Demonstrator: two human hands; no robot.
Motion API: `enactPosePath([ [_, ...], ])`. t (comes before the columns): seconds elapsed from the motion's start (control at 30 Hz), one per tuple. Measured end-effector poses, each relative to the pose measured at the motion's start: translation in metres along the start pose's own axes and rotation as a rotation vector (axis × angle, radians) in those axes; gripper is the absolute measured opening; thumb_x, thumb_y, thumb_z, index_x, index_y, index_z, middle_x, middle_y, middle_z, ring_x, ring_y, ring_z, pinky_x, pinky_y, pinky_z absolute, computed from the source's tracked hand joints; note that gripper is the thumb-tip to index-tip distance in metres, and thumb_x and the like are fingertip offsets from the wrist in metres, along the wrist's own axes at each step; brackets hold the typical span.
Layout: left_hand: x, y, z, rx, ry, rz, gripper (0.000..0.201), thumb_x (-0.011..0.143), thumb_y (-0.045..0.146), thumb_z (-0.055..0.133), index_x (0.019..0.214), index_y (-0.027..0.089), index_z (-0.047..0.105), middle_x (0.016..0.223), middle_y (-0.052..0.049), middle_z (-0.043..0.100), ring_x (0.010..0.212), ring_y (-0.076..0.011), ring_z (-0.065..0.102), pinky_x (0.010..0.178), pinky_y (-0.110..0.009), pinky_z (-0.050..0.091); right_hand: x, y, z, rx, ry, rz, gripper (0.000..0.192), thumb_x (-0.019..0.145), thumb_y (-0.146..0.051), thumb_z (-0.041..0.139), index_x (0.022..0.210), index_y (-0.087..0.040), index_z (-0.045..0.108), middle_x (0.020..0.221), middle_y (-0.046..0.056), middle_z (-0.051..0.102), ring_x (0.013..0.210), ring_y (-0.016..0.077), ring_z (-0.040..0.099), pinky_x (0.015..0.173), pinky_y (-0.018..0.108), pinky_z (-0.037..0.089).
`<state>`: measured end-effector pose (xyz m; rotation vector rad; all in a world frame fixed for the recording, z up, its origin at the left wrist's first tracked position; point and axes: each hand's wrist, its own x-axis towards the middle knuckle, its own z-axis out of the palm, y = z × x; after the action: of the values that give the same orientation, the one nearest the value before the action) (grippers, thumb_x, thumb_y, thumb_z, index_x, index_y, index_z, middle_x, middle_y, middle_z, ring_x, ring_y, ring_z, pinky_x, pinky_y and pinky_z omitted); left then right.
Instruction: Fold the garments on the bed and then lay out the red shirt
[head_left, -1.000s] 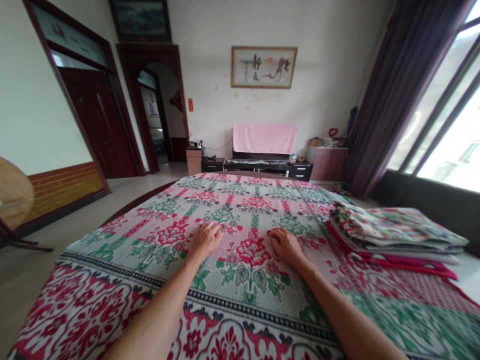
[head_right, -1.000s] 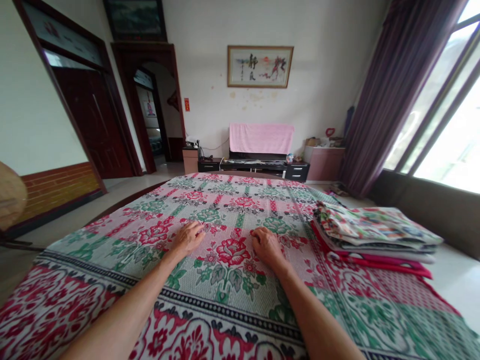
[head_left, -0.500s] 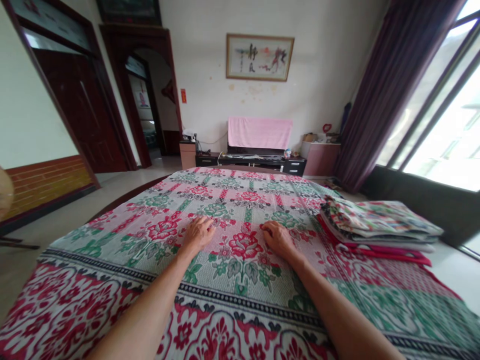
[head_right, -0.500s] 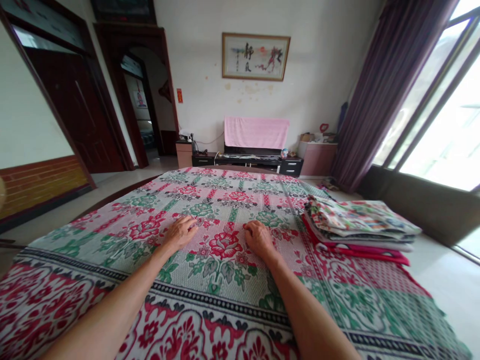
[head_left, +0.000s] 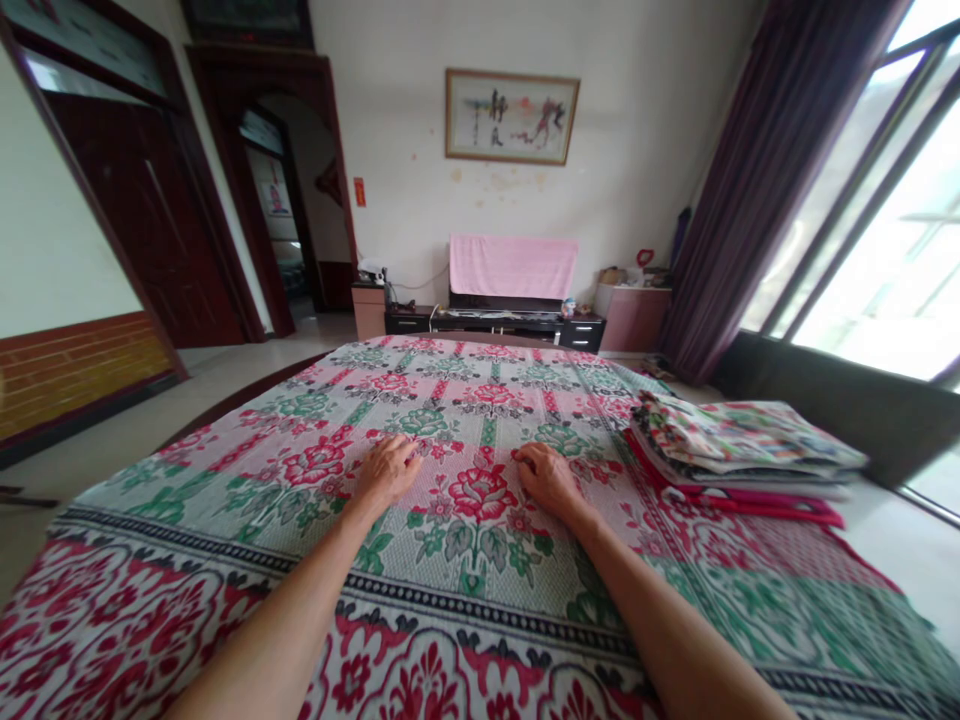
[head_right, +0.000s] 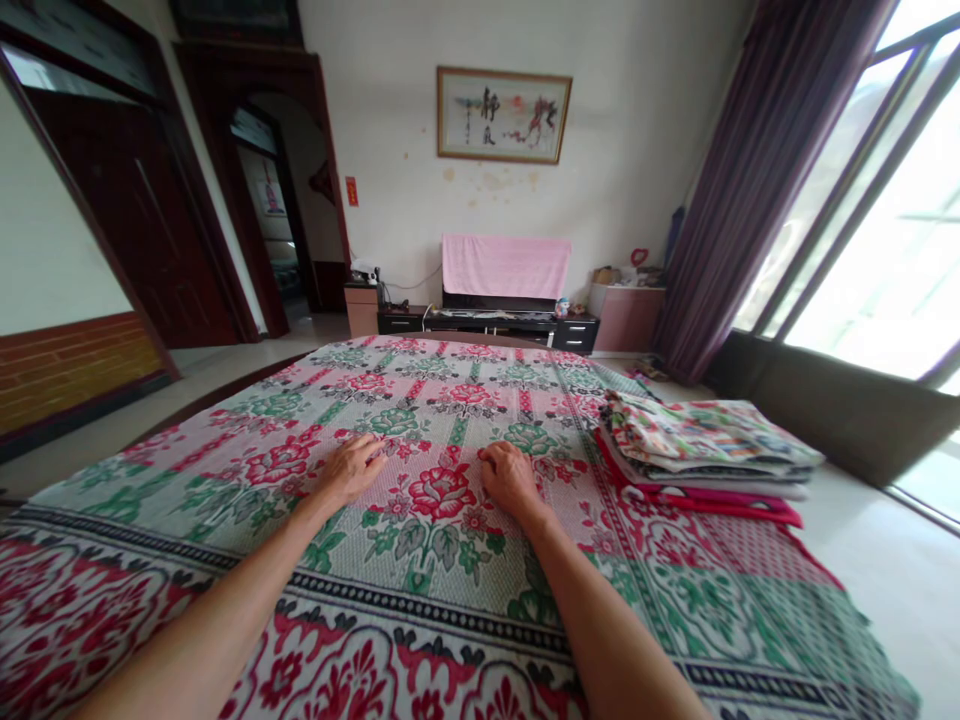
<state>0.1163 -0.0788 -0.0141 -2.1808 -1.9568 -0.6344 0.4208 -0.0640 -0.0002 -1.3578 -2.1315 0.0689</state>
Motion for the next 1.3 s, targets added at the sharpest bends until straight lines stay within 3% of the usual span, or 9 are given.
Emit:
enactPosePath([
  [0.63,0.000,-0.002,0.002,-0.006,0.051,0.043,0.038,0.089,0.034,0.043,0.114,0.020,0.068,0.125,-0.009,0.062,0.115,-0.0249,0.057,0.100,-0.036,0.044,0.000,0.004,0.003,0.013,0.030,-0.013,0.024,0.079,-0.013,0.049,0.088,-0.018,0.070,0.097,0.007,0.070,0.094,0.0180,0.061,0.089,0.027,0.043],
  [0.77,0.002,-0.009,0.010,-0.003,0.079,0.050,0.040,0.087,0.036,0.042,0.112,0.021,0.069,0.124,-0.010,0.063,0.115,-0.0262,0.057,0.100,-0.038,0.044,-0.003,0.003,0.004,0.020,0.045,-0.017,0.024,0.079,-0.012,0.050,0.088,-0.019,0.071,0.096,0.006,0.071,0.093,0.0177,0.062,0.089,0.026,0.043],
  [0.97,0.008,-0.021,0.025,0.053,0.030,0.048,0.046,0.088,0.040,0.037,0.115,0.020,0.068,0.129,-0.009,0.060,0.119,-0.0252,0.055,0.103,-0.036,0.041,-0.002,0.006,0.009,0.021,0.077,0.002,0.021,0.076,-0.011,0.053,0.086,-0.018,0.071,0.094,0.006,0.070,0.091,0.0176,0.062,0.088,0.026,0.043],
  [1.3,0.008,-0.028,0.032,0.039,0.062,0.069,0.049,0.087,0.042,0.037,0.116,0.018,0.068,0.128,-0.010,0.061,0.119,-0.0261,0.055,0.104,-0.036,0.040,-0.002,0.007,0.010,0.055,0.096,0.004,0.022,0.076,-0.011,0.053,0.085,-0.019,0.071,0.093,0.006,0.071,0.091,0.0171,0.062,0.087,0.027,0.043],
])
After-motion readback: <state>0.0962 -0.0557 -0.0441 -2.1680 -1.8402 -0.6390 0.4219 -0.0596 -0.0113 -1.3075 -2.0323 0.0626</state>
